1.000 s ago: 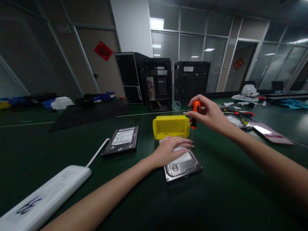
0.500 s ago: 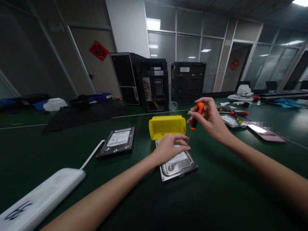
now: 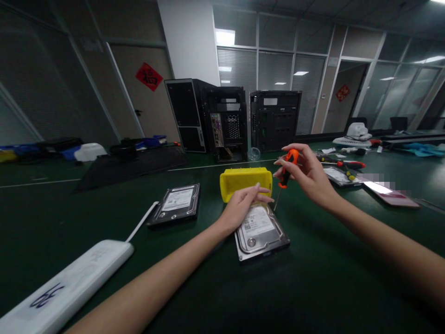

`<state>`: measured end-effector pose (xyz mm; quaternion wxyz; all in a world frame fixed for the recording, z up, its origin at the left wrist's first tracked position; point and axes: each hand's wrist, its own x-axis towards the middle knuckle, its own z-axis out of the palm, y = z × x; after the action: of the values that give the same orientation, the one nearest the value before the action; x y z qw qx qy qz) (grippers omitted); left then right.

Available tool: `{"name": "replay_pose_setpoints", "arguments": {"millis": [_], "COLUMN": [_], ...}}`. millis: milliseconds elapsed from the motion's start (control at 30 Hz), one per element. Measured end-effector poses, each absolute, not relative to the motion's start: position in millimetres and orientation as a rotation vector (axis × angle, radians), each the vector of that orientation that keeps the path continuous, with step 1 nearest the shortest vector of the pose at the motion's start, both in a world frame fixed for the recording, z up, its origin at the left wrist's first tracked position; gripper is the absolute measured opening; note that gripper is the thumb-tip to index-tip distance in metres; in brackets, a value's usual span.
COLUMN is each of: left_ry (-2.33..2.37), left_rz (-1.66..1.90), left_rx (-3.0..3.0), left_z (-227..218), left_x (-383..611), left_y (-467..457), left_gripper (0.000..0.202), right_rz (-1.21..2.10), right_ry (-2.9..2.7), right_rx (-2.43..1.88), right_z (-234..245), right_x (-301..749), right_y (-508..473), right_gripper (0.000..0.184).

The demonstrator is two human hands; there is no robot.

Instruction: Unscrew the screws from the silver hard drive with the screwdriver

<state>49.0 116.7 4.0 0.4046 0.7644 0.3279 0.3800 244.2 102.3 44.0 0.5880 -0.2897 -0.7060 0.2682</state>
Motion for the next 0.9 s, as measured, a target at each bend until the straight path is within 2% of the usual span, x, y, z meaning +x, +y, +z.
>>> {"name": "replay_pose_setpoints", "arguments": {"millis": [200,467,667,900], "left_ry": [0.866,0.877,0.953,1.088], "left_rz": [1.044,0.958,0.898,1.037], "left_rx": [1.922,2.27,2.407,2.304], "left_z": [-3.1,-3.1,-11.1,-16.2], "left_x": [38.1,33.9,26.1,17.3], "left_y": [105.8,90.1,96.8,102.2], "left_gripper": [0.047,0.03,0.036,0.04], "right_rz": [0.775,0.842,0.855,0.85], "right_ry": [-1.62,-1.587,-1.597,-1.589], "right_rx": [-0.627,-0.59,-0.571,-0.576], "right_z": [44.6,41.4,44.0,45.5], "right_x": [242.5,242.6,241.6,242.5], "right_y": [99.5,102.6,100.4,102.0], "right_gripper": [0.04,0.04,0.039,0.038]}}
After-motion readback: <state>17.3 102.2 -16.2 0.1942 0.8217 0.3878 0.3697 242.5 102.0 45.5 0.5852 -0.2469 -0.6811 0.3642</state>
